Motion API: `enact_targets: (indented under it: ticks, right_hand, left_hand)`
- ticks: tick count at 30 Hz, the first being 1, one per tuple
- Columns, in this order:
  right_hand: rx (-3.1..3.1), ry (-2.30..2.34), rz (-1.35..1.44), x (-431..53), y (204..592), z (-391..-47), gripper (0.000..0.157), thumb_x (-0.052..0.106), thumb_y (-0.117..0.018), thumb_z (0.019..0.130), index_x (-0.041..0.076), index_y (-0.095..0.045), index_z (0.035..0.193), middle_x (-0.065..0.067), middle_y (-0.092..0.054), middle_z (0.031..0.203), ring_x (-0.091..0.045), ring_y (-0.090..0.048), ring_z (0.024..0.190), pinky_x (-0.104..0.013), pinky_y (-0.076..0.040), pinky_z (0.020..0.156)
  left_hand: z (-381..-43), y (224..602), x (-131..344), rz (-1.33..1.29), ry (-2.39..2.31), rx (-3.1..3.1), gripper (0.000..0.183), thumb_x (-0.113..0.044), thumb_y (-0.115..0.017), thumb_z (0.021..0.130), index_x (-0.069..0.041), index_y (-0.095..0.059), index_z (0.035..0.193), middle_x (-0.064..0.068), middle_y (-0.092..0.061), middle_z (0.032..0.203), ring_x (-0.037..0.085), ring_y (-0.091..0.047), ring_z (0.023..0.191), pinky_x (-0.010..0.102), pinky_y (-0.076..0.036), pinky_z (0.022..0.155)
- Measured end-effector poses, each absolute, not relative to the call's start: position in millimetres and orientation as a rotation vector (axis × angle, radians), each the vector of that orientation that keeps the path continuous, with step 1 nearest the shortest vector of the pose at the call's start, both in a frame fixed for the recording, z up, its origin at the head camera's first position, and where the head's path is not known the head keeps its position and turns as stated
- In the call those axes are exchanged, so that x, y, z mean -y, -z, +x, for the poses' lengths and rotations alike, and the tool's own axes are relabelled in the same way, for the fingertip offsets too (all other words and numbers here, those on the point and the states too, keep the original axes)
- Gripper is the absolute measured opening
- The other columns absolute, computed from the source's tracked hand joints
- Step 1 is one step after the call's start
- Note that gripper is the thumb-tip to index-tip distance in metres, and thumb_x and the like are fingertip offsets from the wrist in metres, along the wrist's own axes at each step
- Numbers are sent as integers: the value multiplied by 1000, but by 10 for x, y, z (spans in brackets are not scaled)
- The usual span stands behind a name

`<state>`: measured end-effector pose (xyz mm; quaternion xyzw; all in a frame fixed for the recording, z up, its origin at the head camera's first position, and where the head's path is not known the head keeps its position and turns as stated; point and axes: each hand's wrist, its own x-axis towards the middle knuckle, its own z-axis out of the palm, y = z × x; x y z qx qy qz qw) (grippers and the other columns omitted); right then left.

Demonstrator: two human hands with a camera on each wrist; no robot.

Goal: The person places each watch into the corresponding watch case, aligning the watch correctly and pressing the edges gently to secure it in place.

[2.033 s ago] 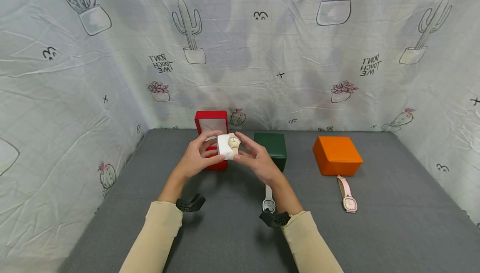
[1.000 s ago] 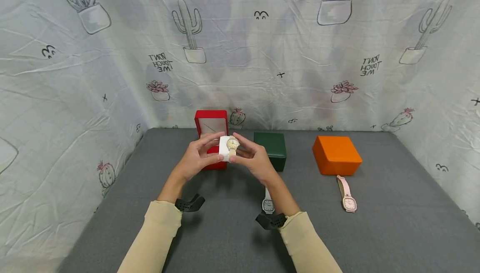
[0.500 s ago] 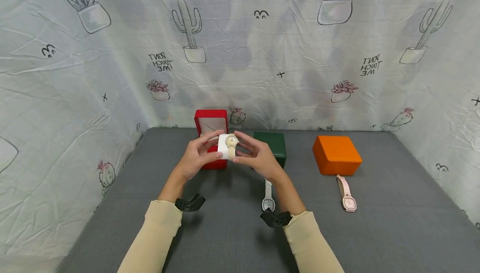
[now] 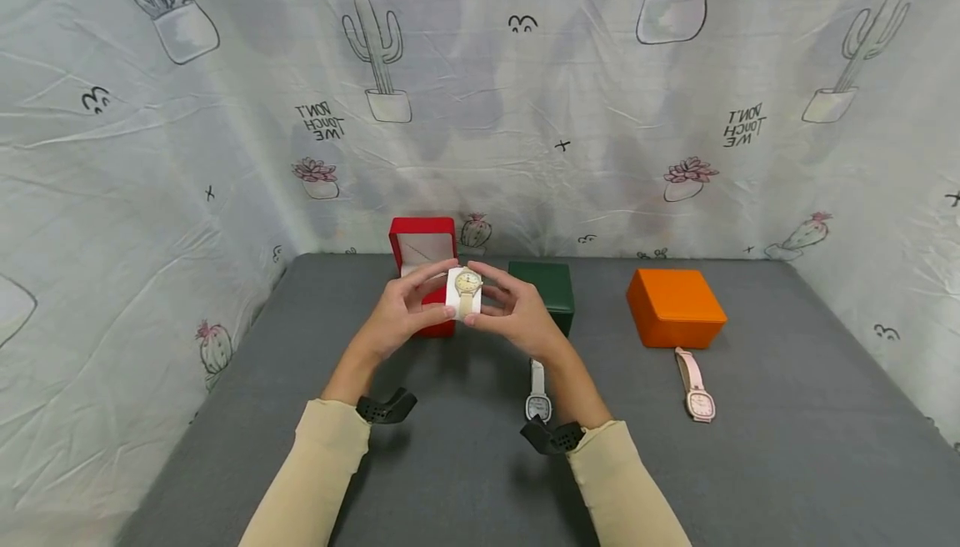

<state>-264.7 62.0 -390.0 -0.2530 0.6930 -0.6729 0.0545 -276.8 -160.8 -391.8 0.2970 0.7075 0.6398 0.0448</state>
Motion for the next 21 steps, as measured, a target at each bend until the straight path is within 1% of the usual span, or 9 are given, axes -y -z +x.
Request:
enact_targets:
  ticks: [4, 6, 7, 9, 12, 15, 17, 21]
  right_hand:
    - [-2114, 2028, -783, -678, 3895, -2650, 68, 2, -73, 83, 19, -47, 143, -6, -39, 152, -30, -46, 135, -40, -52, 98]
    - [-2120, 2020, -788, -697, 3897, -2649, 67, 2, -73, 84, 19, -47, 143, -5, -40, 151, -30, -46, 135, -40, -52, 97]
    - [-2123, 2016, -791, -703, 3899, -2649, 67, 2, -72, 84, 19, -47, 143, -5, -40, 151, -31, -46, 135, -40, -52, 97]
    - [-2133, 2013, -787, -709, 3907, -2650, 66, 3, -72, 85, 19, -47, 143, -3, -41, 150, -31, -47, 134, -39, -53, 97]
    - [-2124, 2021, -782, -714, 3929, -2664, 64, 4, -72, 85, 21, -48, 142, -1, -43, 148, -30, -49, 131, -38, -54, 95]
    - [-2095, 2030, -804, -724, 3945, -2683, 63, 4, -71, 85, 20, -49, 142, -1, -45, 146, -30, -50, 130, -35, -55, 93]
    - [-2078, 2032, -822, -732, 3948, -2690, 63, 2, -70, 85, 19, -48, 142, -3, -45, 146, -31, -50, 129, -33, -55, 91]
    - [-2050, 2040, -862, -721, 3946, -2692, 63, -2, -68, 86, 12, -46, 143, -6, -43, 147, -33, -50, 128, -31, -55, 90]
  left_hand:
    - [-2745, 3870, 1593, 926, -1777, -2410, 62, -10, -73, 84, -17, -49, 141, 3, -46, 145, 25, -44, 133, 42, -50, 100]
    - [-2728, 3836, 1584, 954, -1704, -2504, 61, -8, -75, 82, -15, -53, 138, 3, -46, 145, 24, -43, 132, 46, -49, 101]
    - [-2694, 3790, 1570, 967, -1675, -2536, 60, -7, -76, 81, -13, -54, 137, 5, -45, 146, 25, -42, 133, 48, -48, 102]
    - [-2616, 3691, 1539, 984, -1634, -2575, 59, -4, -76, 80, -8, -54, 135, 9, -44, 147, 26, -41, 133, 48, -47, 103]
    - [-2547, 3620, 1515, 988, -1634, -2564, 58, -3, -77, 79, -6, -53, 131, 11, -45, 147, 26, -43, 133, 45, -48, 102]
    - [-2521, 3611, 1515, 986, -1716, -2483, 52, -1, -75, 80, -4, -52, 126, 14, -46, 145, 29, -45, 132, 42, -48, 101]
    - [-2500, 3586, 1512, 983, -1767, -2427, 48, 2, -74, 80, 0, -51, 122, 18, -45, 144, 31, -46, 132, 42, -48, 100]
    - [-2496, 3592, 1515, 984, -1781, -2421, 43, 3, -73, 80, 1, -52, 118, 19, -46, 143, 31, -47, 130, 40, -50, 99]
